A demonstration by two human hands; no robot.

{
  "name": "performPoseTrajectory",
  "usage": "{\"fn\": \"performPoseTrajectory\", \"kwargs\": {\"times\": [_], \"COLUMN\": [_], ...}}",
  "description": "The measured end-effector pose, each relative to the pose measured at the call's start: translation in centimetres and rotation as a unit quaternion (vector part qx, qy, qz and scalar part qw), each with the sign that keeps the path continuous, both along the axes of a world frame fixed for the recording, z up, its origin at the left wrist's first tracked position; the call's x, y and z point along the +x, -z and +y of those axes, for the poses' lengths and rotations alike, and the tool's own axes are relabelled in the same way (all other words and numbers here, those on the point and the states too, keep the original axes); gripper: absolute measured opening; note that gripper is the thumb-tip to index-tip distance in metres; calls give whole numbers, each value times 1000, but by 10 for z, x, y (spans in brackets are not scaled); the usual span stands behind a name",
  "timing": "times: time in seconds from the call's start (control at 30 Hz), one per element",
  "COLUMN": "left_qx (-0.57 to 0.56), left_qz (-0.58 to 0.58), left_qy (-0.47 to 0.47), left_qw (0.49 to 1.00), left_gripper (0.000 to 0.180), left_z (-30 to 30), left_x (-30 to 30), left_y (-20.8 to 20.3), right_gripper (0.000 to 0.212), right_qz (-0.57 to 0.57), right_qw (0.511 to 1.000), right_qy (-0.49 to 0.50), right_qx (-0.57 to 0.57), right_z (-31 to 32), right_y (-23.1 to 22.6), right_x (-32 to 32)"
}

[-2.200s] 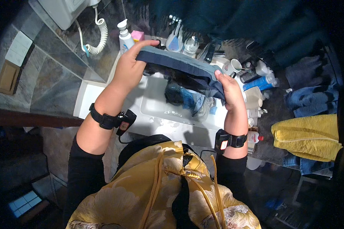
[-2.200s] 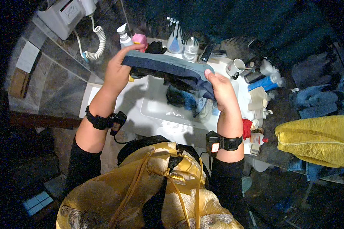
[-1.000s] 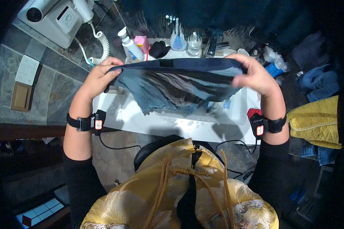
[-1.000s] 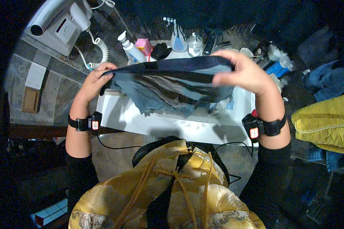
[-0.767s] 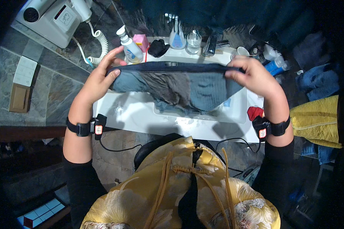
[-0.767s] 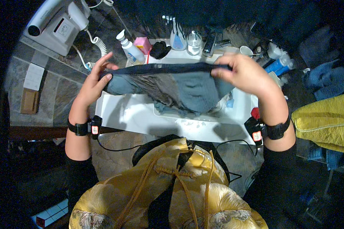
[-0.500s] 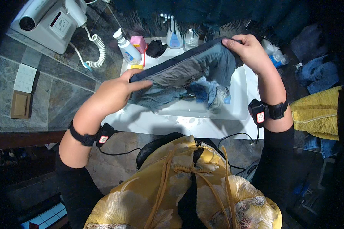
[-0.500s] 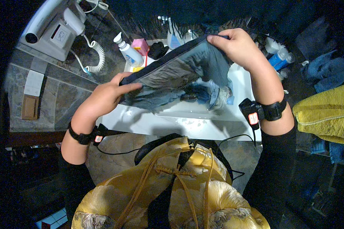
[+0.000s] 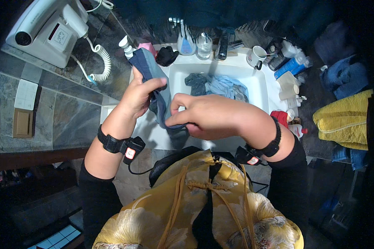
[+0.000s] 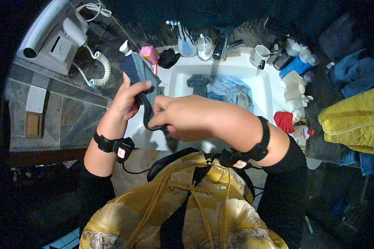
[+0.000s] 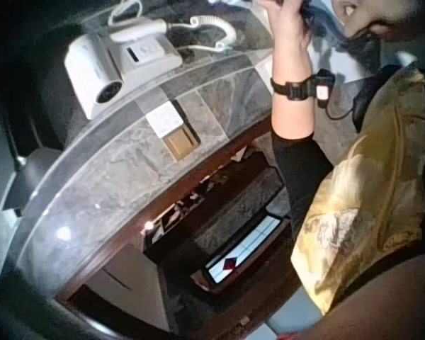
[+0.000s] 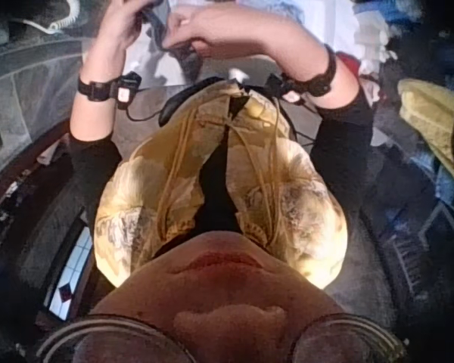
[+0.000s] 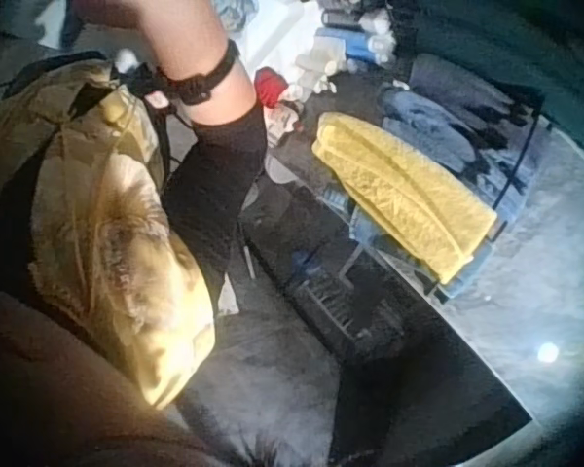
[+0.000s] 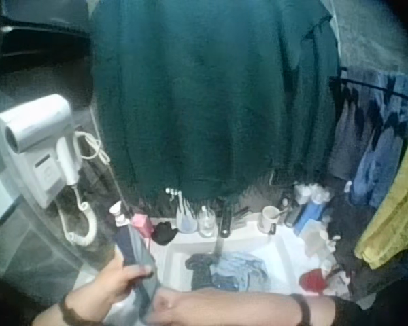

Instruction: The person hand washes several small garments in a sink filled with soapy water. They repeatedly submerge, agitate, and wring out each item, then place the cleaned pieces on the sink edge. The process continues with multiple garments handled one at a time.

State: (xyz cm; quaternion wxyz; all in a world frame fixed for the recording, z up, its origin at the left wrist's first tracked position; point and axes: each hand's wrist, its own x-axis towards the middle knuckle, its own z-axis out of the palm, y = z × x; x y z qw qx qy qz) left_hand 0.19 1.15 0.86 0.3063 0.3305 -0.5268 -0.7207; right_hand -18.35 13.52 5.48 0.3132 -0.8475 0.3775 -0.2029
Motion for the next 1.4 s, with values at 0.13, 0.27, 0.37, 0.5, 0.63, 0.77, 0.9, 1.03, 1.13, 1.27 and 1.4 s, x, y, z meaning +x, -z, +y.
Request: {"fn": "performPoseTrajectory", "kwargs": {"times": [0.13,0.27,0.37,0.5,0.63,0.77,0.9,1.03,1.13,1.27,1.4], "left_qx": [48,124,-55,27,173,180,208,169,164,61,-200], "left_qz": [-19,30,-1,-68,31,73,146,83,-17,-83,-305], "left_qy": [64,187,252,151,126,150,136,68,-5,15,138], "left_qw": [997,974,966,986,976,969,958,980,986,995,921], "left_gripper": [66,61,70,59,53,50,38,37,44,56,60], "left_z": [1,6,14,18,19,13,-8,-37,-52,-46,-19], "left_x": [7,10,4,2,7,8,23,60,80,85,61], "left_y": [-8,-13,-11,-12,-17,-20,-17,-7,8,31,60], "right_gripper": [32,23,32,39,47,58,64,68,65,78,97], "right_qz": [-55,-144,-122,-235,-398,-483,-501,-512,-541,-508,-567], "right_qw": [997,954,955,948,879,782,713,602,590,602,504], "right_qy": [44,217,246,198,241,147,126,124,126,59,0], "right_qx": [-34,-151,-114,-77,104,366,473,601,586,613,651], "right_z": [-27,-55,-59,-60,-74,-64,-63,-49,-36,-39,-54], "right_y": [3,11,25,44,73,127,172,198,209,211,197], "right_x": [-7,-13,2,-12,-35,4,15,-12,-24,-16,19]}}
